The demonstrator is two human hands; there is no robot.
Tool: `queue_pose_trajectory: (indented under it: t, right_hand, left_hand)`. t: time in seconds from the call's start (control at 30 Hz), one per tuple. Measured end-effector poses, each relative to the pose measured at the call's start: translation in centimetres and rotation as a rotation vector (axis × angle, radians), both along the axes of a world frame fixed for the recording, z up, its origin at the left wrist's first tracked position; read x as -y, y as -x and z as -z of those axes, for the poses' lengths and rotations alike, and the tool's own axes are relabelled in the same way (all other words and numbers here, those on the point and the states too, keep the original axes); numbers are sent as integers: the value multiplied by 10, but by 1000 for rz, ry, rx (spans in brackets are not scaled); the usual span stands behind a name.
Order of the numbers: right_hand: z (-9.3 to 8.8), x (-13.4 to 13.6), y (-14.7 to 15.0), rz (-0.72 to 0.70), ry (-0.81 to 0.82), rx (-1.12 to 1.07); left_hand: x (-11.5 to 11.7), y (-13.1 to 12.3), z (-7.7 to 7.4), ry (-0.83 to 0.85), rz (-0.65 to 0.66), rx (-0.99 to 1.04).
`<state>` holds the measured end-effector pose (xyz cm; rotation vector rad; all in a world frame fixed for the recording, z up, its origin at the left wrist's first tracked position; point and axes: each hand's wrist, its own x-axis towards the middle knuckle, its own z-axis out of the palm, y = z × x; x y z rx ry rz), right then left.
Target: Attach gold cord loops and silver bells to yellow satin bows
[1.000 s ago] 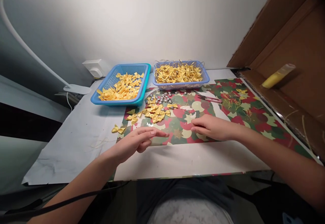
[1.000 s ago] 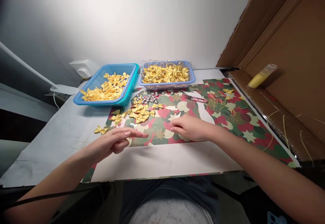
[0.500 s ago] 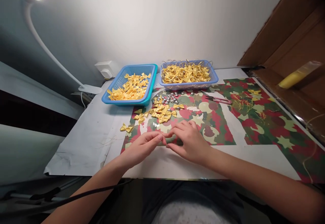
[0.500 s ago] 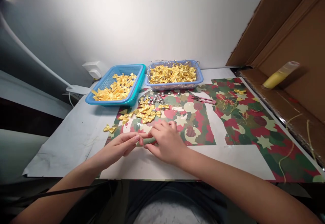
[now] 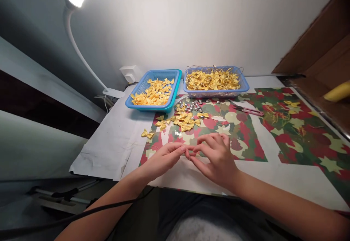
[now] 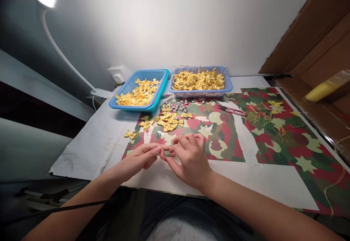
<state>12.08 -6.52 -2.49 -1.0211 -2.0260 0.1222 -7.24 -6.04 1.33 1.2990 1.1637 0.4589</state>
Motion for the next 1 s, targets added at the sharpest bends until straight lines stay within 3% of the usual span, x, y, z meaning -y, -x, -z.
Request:
queue_pose_trajectory:
  t: [0.17, 0.33, 0.5, 0.8, 1.0]
  right_hand:
    - [2, -2, 3, -35, 57, -36]
    - [-3, -7, -15, -128, 136, 11]
    - [-8, -22, -45, -159, 334, 194]
    - [-13, -42, -96, -84, 438, 296]
    - [1, -43, -107, -74, 415, 245]
  left_hand:
    - [-1, 4, 4, 30, -5, 6]
    - [-3, 9, -4, -17, -41, -108]
    - [-6, 18, -8, -111, 96, -294]
    - [-7, 32, 1, -223, 126, -556]
    - [-10, 46, 12, -226, 85, -616]
